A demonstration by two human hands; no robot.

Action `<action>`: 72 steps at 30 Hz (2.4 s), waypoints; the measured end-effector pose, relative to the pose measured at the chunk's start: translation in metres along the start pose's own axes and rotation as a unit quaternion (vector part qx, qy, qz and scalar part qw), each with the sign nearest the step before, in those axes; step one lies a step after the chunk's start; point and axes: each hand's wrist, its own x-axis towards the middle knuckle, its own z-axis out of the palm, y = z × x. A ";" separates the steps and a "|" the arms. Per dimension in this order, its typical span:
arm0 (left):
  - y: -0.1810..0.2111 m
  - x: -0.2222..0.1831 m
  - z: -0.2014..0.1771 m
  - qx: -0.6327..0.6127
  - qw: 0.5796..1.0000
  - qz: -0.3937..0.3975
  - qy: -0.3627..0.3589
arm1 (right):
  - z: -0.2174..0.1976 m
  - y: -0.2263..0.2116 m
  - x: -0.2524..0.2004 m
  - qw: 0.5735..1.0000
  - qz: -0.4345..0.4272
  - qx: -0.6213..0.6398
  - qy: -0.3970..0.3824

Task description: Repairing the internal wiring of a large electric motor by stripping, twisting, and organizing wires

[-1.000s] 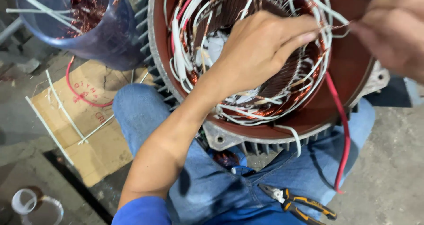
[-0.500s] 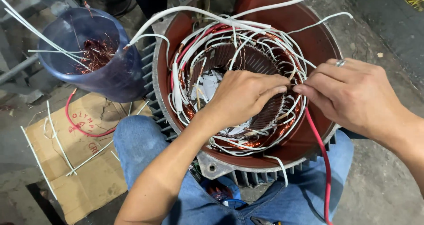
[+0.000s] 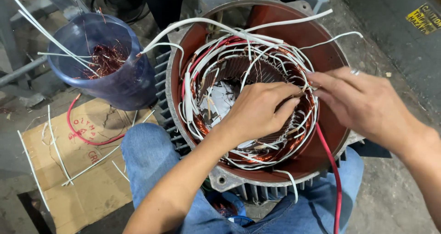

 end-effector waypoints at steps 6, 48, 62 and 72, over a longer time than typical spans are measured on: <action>-0.024 -0.007 0.009 0.052 0.994 0.091 0.003 | 0.003 0.002 -0.002 0.996 -0.080 -0.029 -0.023; -0.024 0.000 0.007 -0.039 0.996 -0.036 0.069 | 0.047 0.016 -0.012 0.999 0.038 -0.036 0.005; -0.021 0.003 0.000 -0.120 0.991 -0.027 0.048 | 0.043 -0.007 0.010 0.997 0.003 -0.060 0.047; -0.025 -0.001 -0.033 -0.145 0.981 -0.066 0.115 | 0.039 0.001 0.016 0.996 0.059 0.065 -0.007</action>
